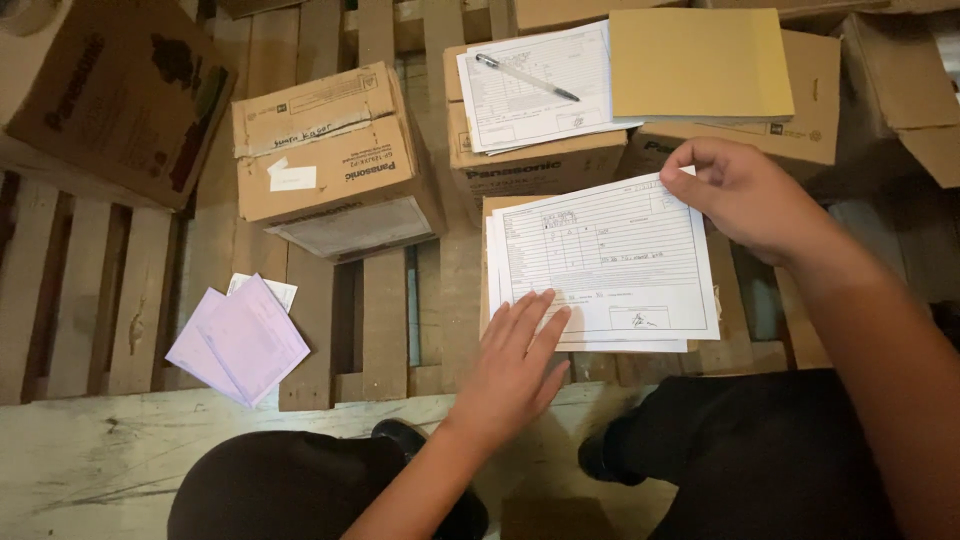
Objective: Taping cardboard boxes, attaching shipping labels, and reviewing inventory documentation in a warehouse setting.
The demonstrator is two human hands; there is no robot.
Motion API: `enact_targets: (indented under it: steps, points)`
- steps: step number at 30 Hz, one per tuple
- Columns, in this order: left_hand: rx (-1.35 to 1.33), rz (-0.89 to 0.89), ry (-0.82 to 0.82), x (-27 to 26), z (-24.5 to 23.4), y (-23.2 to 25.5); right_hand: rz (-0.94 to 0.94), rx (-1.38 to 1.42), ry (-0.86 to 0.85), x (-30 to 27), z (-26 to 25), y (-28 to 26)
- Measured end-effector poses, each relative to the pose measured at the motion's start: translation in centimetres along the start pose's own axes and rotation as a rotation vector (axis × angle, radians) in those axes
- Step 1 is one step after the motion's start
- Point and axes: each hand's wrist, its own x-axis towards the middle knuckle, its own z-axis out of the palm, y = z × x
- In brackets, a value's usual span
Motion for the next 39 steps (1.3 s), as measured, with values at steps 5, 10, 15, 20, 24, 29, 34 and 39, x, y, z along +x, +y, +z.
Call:
enact_targets:
  steps: [5, 10, 15, 20, 24, 29, 34, 39]
  points:
    - [0.034, -0.014, -0.022, 0.1, 0.2, 0.3, 0.013, 0.258, -0.060, 0.5, 0.5, 0.3]
    - [0.063, -0.018, 0.004, -0.2, 1.2, 0.0, 0.046, 0.242, -0.052, 0.4, 0.6, -0.3]
    - [0.094, -0.008, 0.031, -0.2, 1.4, 0.0, 0.034, 0.281, -0.061, 0.5, 0.5, 0.0]
    - [0.078, -0.067, 0.024, 0.2, 0.8, 0.5, 0.127, 0.318, -0.077, -0.3, 0.3, -1.5]
    - [0.026, -0.155, -0.006, 1.0, 0.6, 1.7, 0.263, 0.381, -0.074, -2.7, 1.8, -5.4]
    - [-0.112, -0.160, 0.275, 1.7, -0.2, 2.9, 0.109, 0.635, -0.243, -4.9, 4.9, -6.4]
    - [-0.196, -0.138, 0.291, 1.2, 0.5, 1.3, -0.215, 0.719, -0.346, -4.4, 5.9, -2.7]
    - [-0.148, -0.071, 0.324, 0.7, 0.0, 1.3, -0.363, 0.350, -0.149, -4.4, 4.9, -3.0]
